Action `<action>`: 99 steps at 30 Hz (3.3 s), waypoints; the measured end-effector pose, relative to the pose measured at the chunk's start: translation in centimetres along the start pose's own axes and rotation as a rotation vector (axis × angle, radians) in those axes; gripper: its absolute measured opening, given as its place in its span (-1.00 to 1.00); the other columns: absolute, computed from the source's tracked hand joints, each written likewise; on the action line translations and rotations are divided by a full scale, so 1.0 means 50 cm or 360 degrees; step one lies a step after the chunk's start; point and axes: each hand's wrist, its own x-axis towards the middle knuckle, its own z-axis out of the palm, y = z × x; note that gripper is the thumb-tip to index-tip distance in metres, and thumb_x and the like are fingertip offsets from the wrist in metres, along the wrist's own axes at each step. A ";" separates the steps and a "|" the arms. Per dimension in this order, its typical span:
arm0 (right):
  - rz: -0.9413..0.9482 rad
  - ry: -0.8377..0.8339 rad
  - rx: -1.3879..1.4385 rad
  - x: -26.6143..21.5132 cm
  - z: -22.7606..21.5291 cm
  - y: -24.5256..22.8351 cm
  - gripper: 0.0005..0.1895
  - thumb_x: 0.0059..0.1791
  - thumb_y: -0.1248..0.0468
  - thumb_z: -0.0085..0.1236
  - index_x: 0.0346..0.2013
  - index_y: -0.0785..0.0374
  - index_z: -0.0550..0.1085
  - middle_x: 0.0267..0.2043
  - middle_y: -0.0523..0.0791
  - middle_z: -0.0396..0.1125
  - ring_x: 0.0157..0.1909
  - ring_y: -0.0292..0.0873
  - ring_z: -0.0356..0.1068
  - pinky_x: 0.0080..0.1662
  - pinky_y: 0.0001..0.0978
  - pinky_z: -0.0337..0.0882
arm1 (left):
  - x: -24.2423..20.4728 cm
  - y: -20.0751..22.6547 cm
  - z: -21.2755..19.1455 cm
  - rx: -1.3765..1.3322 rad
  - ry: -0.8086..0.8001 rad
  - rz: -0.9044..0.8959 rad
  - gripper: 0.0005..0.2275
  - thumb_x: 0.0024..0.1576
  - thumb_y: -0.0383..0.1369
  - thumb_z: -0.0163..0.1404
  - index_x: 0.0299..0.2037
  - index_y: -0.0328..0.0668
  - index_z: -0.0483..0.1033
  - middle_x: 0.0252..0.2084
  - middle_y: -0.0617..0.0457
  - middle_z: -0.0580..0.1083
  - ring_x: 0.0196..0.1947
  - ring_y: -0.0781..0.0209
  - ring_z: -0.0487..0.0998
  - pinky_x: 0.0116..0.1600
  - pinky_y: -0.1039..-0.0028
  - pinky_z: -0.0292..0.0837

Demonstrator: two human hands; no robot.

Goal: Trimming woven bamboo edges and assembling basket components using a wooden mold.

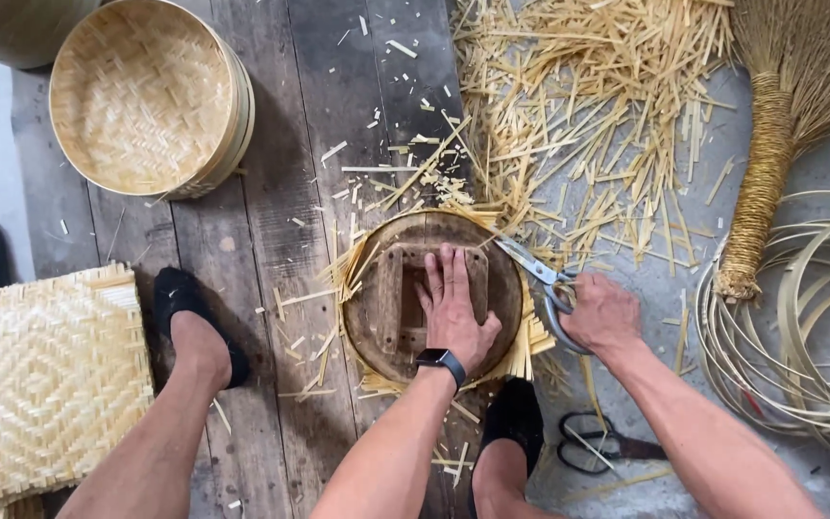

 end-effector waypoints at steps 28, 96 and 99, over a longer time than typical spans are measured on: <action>-0.0431 0.0116 -0.0273 0.129 0.062 0.102 -0.70 0.11 0.07 -0.18 -0.19 0.15 0.47 -0.25 -0.09 0.39 -0.24 -0.20 0.41 -0.16 -0.25 0.50 | -0.003 -0.044 -0.066 0.0188 -0.0524 0.0559 -0.03 -0.23 -0.48 0.15 0.50 -0.09 -0.07 0.60 -0.08 -0.11 0.60 -0.14 -0.30 0.55 -0.15 -0.39; -0.0563 0.0043 -0.0599 0.132 -0.002 -0.005 -0.69 0.16 0.04 -0.09 -0.22 0.19 0.46 -0.32 -0.13 0.37 -0.33 -0.25 0.38 -0.27 -0.41 0.48 | -0.021 -0.046 -0.046 0.0164 -0.0010 -0.0227 -0.04 -0.03 -0.21 0.05 0.51 -0.35 -0.32 0.60 -0.34 -0.31 0.60 -0.23 -0.40 0.55 0.05 -0.39; -0.0561 0.0168 -0.0606 0.120 -0.050 -0.065 -0.55 0.06 -0.10 -0.03 -0.25 0.26 0.44 -0.30 -0.06 0.36 -0.28 -0.18 0.38 -0.21 -0.35 0.47 | -0.006 0.002 -0.043 -0.0143 0.0205 -0.0542 0.06 -0.09 -0.18 0.11 0.50 -0.39 -0.43 0.59 -0.32 -0.35 0.57 -0.27 -0.50 0.54 0.08 -0.39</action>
